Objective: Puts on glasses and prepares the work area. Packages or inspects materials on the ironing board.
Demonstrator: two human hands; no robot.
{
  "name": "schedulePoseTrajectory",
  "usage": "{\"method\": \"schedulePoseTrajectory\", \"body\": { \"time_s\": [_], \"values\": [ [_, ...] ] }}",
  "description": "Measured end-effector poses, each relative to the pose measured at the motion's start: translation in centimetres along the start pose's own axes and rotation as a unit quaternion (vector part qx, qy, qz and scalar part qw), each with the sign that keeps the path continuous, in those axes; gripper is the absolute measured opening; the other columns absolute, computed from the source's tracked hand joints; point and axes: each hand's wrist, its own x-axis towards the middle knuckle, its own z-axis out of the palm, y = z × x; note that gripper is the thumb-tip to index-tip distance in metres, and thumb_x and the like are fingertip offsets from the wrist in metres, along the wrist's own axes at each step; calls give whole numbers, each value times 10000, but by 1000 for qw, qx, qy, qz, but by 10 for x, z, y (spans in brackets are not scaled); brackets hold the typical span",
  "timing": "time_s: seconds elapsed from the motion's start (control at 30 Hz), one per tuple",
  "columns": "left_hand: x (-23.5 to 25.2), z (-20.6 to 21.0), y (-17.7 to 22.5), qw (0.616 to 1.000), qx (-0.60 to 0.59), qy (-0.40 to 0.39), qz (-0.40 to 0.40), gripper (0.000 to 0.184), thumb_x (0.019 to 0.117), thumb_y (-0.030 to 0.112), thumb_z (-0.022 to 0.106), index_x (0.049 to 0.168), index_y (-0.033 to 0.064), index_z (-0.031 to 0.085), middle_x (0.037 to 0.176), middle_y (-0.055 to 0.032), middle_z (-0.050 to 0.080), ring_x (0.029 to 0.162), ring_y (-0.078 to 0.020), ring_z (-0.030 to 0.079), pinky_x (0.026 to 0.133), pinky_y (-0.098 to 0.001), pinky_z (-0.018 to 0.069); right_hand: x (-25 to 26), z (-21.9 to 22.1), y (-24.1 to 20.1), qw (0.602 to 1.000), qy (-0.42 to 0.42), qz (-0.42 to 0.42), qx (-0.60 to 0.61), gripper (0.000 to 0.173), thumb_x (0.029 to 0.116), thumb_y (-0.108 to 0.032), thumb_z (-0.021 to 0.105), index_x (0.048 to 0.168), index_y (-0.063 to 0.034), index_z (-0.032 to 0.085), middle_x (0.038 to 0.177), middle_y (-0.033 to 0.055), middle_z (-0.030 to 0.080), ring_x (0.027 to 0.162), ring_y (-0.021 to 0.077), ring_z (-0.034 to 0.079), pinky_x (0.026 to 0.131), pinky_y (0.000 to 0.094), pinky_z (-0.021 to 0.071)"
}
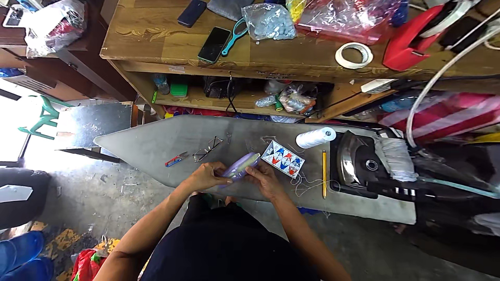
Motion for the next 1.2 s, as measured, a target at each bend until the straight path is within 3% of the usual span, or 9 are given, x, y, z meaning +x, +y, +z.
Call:
{"method": "schedulePoseTrajectory", "body": {
  "time_s": [0.13, 0.33, 0.47, 0.6, 0.73, 0.87, 0.97, 1.1, 1.2],
  "values": [
    [4, -31, -1, 998, -2, 52, -34, 391, 1028, 407, 610, 1103, 43, 732, 935, -54, 727, 781, -107, 693, 742, -325, 601, 4, -10, 0, 993, -64, 21, 95, 413, 929, -148, 705, 1292, -39, 539, 1130, 130, 727, 971, 256, 739, 868, 453, 626],
    [25, -40, -30, 908, 267, 318, 54, 457, 917, 455, 729, 1168, 74, 744, 1121, -143, 703, 1094, -317, 645, 982, -505, 518, 8, -6, -3, 992, 7, 82, 97, 292, 1010, -129, 559, 1278, -25, 512, 1071, 167, 735, 939, 287, 752, 861, 462, 634],
    [34, -43, -41, 876, 399, 270, -12, 331, 961, 305, 659, 1187, 78, 741, 1215, -173, 679, 1173, -364, 627, 991, -520, 513, 10, -12, 2, 991, -16, 68, 117, 382, 958, -78, 614, 1313, -31, 479, 1129, 171, 713, 986, 296, 737, 899, 482, 617],
    [33, -52, -35, 922, 224, 315, -18, 279, 963, 287, 664, 1056, 45, 767, 1040, -141, 709, 955, -257, 691, 894, -466, 568, 13, -7, 1, 991, -2, 74, 112, 433, 949, -89, 626, 1341, -31, 453, 1138, 171, 705, 1000, 302, 731, 896, 484, 618],
    [17, -51, -4, 945, 98, 309, 36, 245, 945, 283, 703, 1051, 68, 753, 964, -64, 691, 787, -119, 668, 750, -308, 586, 23, 20, -16, 982, 116, 143, -45, 350, 1019, -235, 653, 1258, 8, 569, 978, 156, 735, 809, 266, 750, 727, 422, 651],
    [19, -34, 13, 984, 8, 167, 57, 262, 963, 261, 697, 1100, 42, 742, 1012, -55, 727, 850, -94, 685, 800, -281, 583, 38, 35, -25, 964, 111, 145, -192, 447, 951, -334, 752, 1211, 4, 617, 976, 147, 744, 774, 253, 760, 690, 409, 664],
    [33, -14, -2, 976, 119, 174, 59, 273, 940, 280, 683, 1070, 49, 752, 1029, -95, 702, 867, -139, 670, 813, -302, 568, 45, 33, -28, 970, 100, 161, -150, 388, 984, -313, 713, 1188, 7, 635, 953, 147, 748, 768, 253, 757, 699, 407, 658],
    [41, -3, -20, 946, 280, 131, 95, 309, 946, 271, 671, 1136, 44, 757, 1164, -194, 679, 1163, -319, 626, 1049, -430, 491, 42, 22, -21, 977, 82, 177, -87, 370, 1002, -270, 686, 1224, 11, 590, 982, 163, 740, 810, 277, 759, 730, 426, 657],
    [39, -4, -29, 923, 292, 179, 174, 306, 1018, 290, 591, 1114, 68, 777, 1149, -136, 726, 1153, -274, 656, 1046, -404, 500, 39, 19, -19, 979, 87, 175, -51, 421, 1006, -249, 679, 1315, -18, 511, 1020, 183, 727, 827, 304, 756, 736, 450, 656]
  ]
}}
